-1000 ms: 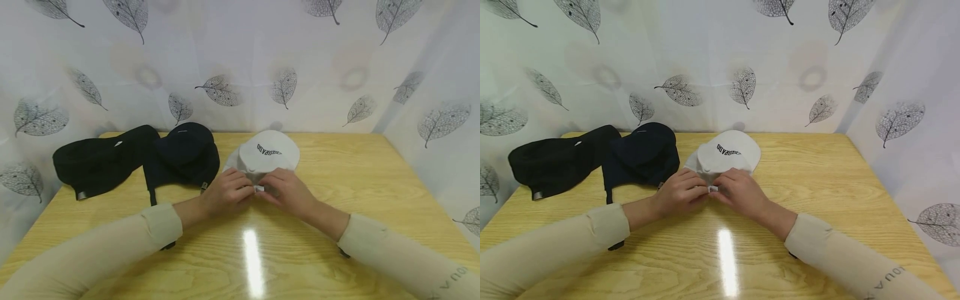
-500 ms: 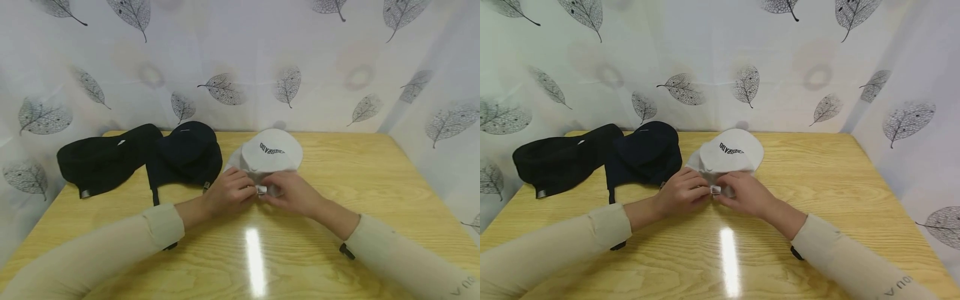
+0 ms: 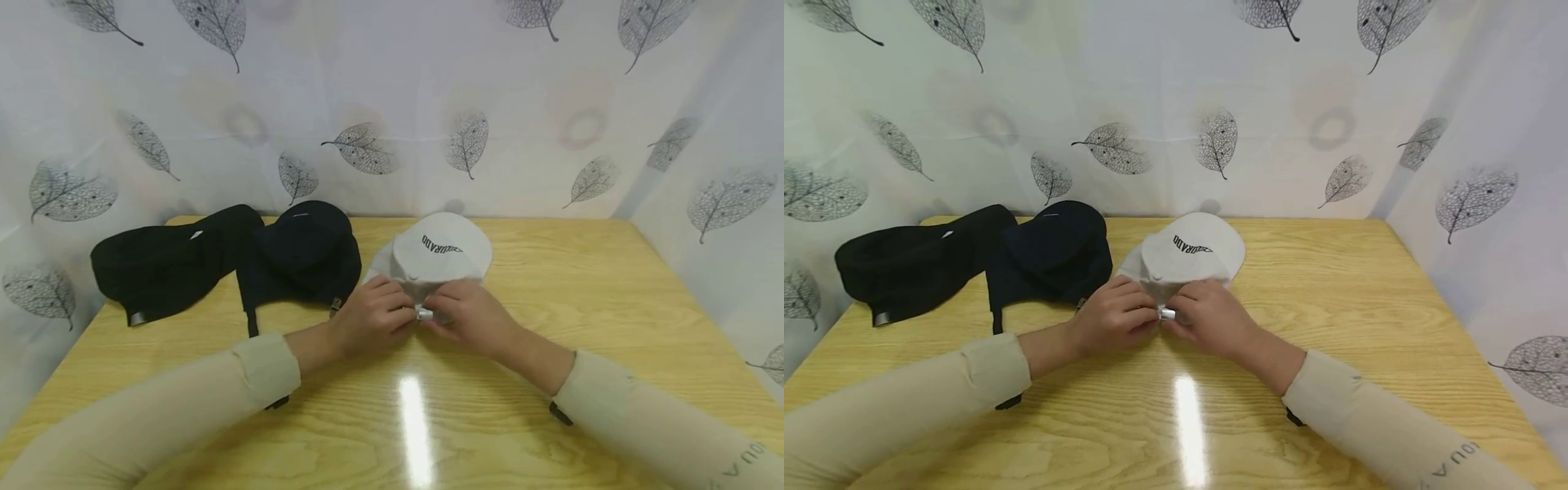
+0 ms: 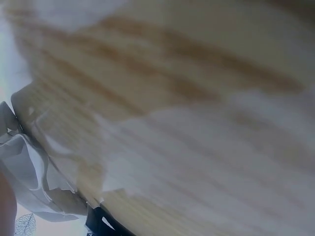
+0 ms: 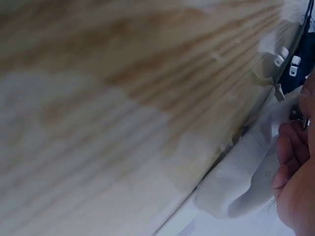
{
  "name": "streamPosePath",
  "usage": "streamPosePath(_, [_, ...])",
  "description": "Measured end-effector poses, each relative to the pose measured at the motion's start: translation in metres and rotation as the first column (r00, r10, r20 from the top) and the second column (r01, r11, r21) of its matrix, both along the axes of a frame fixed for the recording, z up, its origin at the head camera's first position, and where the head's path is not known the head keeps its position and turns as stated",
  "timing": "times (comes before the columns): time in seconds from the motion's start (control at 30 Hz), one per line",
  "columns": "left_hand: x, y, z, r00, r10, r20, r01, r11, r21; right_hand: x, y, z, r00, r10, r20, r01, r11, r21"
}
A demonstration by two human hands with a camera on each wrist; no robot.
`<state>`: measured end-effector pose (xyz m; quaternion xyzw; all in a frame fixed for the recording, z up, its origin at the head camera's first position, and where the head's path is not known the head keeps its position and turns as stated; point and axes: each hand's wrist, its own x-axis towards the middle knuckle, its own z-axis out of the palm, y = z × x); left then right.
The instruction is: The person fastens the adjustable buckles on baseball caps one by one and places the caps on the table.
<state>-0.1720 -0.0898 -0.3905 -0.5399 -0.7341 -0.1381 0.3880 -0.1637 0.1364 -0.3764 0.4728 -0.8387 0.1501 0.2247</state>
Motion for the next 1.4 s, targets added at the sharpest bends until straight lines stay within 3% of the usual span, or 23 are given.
streamPosePath(0.23, [0.002,0.0024,0.001,1.0,0.0,0.005,0.0,1.0,-0.01,0.0016,-0.0004,-0.0025,1.0,-0.013,-0.028,0.013,1.0,-0.006])
streamPosePath(0.43, [0.0032,0.0025,0.0009,0.993,0.082,0.082,-0.076,0.995,-0.072,0.0007,-0.0011,-0.0039,0.998,-0.01,-0.062,0.009,1.0,-0.01])
streamPosePath(0.6, [0.0033,0.0001,0.0026,0.975,0.147,0.169,-0.13,0.986,-0.107,0.0004,-0.0019,-0.0048,0.997,-0.016,-0.072,0.014,1.0,-0.023])
streamPosePath(0.77, [0.0018,-0.0012,0.0021,0.966,0.187,0.18,-0.167,0.979,-0.12,0.0009,-0.0022,-0.0057,0.997,-0.032,-0.07,0.031,0.999,-0.027])
streamPosePath(1.03, [0.001,-0.0028,0.0001,0.975,0.156,0.157,-0.146,0.987,-0.074,0.0015,-0.0023,-0.0054,0.997,-0.069,-0.035,0.069,0.997,-0.022])
streamPosePath(1.4, [0.0013,-0.0042,0.0001,0.976,0.129,0.178,-0.115,0.99,-0.084,0.001,-0.0043,-0.0045,0.998,-0.065,-0.027,0.064,0.998,-0.019])
